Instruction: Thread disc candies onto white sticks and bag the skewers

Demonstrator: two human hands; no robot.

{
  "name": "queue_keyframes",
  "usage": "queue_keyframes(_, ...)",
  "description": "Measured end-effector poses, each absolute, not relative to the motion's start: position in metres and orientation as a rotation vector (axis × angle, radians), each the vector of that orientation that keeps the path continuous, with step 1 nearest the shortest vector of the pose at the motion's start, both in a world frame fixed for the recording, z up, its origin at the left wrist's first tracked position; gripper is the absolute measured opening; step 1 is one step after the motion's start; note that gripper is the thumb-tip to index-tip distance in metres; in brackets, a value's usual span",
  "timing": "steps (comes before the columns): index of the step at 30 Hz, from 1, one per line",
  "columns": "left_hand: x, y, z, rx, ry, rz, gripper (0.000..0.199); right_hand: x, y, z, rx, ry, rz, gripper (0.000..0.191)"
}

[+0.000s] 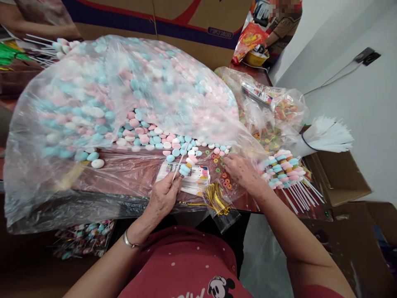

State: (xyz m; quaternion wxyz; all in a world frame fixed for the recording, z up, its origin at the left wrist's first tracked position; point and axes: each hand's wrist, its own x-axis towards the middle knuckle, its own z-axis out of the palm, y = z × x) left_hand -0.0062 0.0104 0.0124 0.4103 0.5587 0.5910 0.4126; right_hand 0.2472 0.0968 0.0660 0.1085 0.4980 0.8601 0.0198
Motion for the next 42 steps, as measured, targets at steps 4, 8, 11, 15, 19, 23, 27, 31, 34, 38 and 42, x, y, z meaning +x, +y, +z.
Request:
queue_keyframes(4, -0.007, 0.010, 0.012, 1.419, 1.488, 1.034, 0.028, 0.243, 0.088, 0.056, 1.440, 2.532, 0.160, 0.022)
queue_keyframes(8, -0.007, 0.010, 0.010, 1.422, 1.475, 1.037, 0.028, 0.238, 0.087, 0.054, 1.418, 2.618, 0.120, 0.022)
queue_keyframes(11, -0.007, 0.010, 0.010, 1.414, 1.471, 1.049, 0.026, 0.236, 0.092, 0.052, 1.447, 2.727, 0.022, 0.022)
queue_keyframes(15, -0.007, 0.011, 0.012, 1.416, 1.467, 1.036, 0.027, 0.233, 0.096, 0.049, 1.469, 2.810, -0.094, 0.022)
queue_keyframes(19, -0.008, 0.010, 0.012, 1.428, 1.474, 1.036, 0.027, 0.223, 0.091, 0.052, 1.428, 2.736, -0.047, 0.018)
queue_keyframes(23, -0.008, 0.010, 0.011, 1.452, 1.460, 1.031, 0.026, 0.209, 0.084, 0.058, 1.481, 2.604, 0.010, 0.023)
queue_keyframes(27, -0.008, 0.011, 0.014, 1.494, 1.463, 1.008, 0.026, 0.201, 0.087, 0.054, 1.710, 2.573, -0.066, 0.024)
queue_keyframes(31, -0.008, 0.011, 0.017, 1.535, 1.414, 1.012, 0.025, 0.206, 0.096, 0.048, 2.051, 2.812, -0.711, 0.019)
queue_keyframes(34, -0.008, 0.011, 0.016, 1.559, 1.394, 1.000, 0.026, 0.209, 0.100, 0.047, 2.145, 2.685, -1.756, 0.017)
queue_keyframes(38, -0.008, 0.011, 0.013, 1.576, 1.395, 0.977, 0.028, 0.207, 0.100, 0.047, 2.005, 2.341, -2.514, 0.020)
queue_keyframes(42, -0.007, 0.012, 0.014, 1.574, 1.391, 0.972, 0.030, 0.205, 0.099, 0.044, 1.941, 2.339, -2.594, 0.020)
